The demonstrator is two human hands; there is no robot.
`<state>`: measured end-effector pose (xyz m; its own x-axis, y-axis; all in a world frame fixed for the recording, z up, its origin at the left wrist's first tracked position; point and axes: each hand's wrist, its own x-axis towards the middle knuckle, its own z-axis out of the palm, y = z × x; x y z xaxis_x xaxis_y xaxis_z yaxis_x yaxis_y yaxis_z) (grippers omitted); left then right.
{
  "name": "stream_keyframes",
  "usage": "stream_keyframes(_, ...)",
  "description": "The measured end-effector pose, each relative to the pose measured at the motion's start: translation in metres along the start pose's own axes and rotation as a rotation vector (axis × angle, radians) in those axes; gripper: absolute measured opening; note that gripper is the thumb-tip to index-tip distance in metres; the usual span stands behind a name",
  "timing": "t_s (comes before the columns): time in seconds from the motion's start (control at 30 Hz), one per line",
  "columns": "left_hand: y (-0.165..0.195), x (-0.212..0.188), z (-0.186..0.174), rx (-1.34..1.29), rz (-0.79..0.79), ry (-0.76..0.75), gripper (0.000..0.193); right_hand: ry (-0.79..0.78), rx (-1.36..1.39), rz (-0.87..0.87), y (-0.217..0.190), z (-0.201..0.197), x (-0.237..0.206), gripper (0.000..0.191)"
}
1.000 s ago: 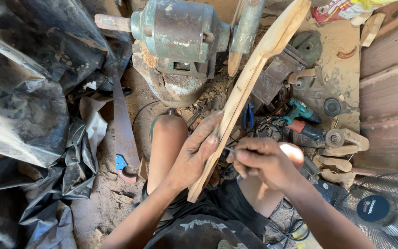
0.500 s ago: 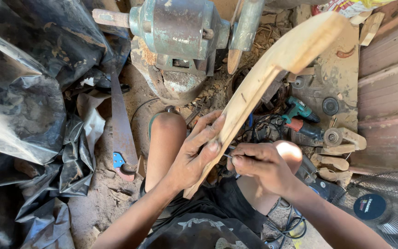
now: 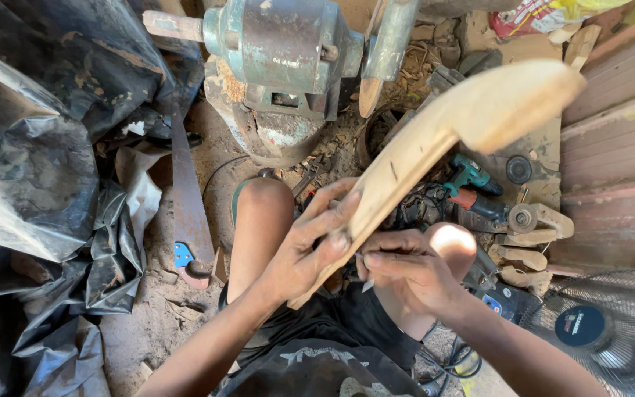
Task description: The person drills a series of holes along the edge of a curved wooden piece using a corded drill. After drilling, the person inserts a metal wire through the holes and bends it with pliers to secure it in place.
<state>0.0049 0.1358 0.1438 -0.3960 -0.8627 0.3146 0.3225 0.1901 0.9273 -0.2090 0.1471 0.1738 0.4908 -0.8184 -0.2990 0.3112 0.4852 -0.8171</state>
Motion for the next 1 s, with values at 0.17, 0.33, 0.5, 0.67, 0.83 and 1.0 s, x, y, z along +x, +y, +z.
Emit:
stream_keyframes(0.17, 0.000, -0.002, 0.011, -0.109, -0.396, 0.198, 0.053, -0.087, -1.783, -0.838, -0.016, 0.001, 0.000, 0.020)
stream_keyframes(0.33, 0.003, -0.008, 0.010, -0.062, -0.093, 0.106, 0.055, -0.012, -1.036, -0.398, -0.008, 0.002, -0.002, 0.009)
stream_keyframes(0.5, 0.007, -0.004, 0.005, -0.130, -0.078, 0.047, 0.057, 0.075, 0.009, 0.036, 0.000, 0.006, 0.003, 0.022)
stream_keyframes(0.67, 0.009, -0.006, 0.013, -0.193, -0.449, 0.198, 0.054, -0.072, -1.689, -0.859, -0.011, 0.006, -0.003, 0.015)
stream_keyframes(0.83, 0.006, -0.010, 0.014, -0.101, -0.265, 0.145, 0.053, 0.008, -1.036, -0.450, -0.001, 0.000, -0.004, 0.009)
stream_keyframes(1.0, 0.001, -0.009, 0.015, -0.075, -0.164, 0.103, 0.055, 0.026, -0.763, -0.265, 0.002, -0.005, -0.004, 0.008)
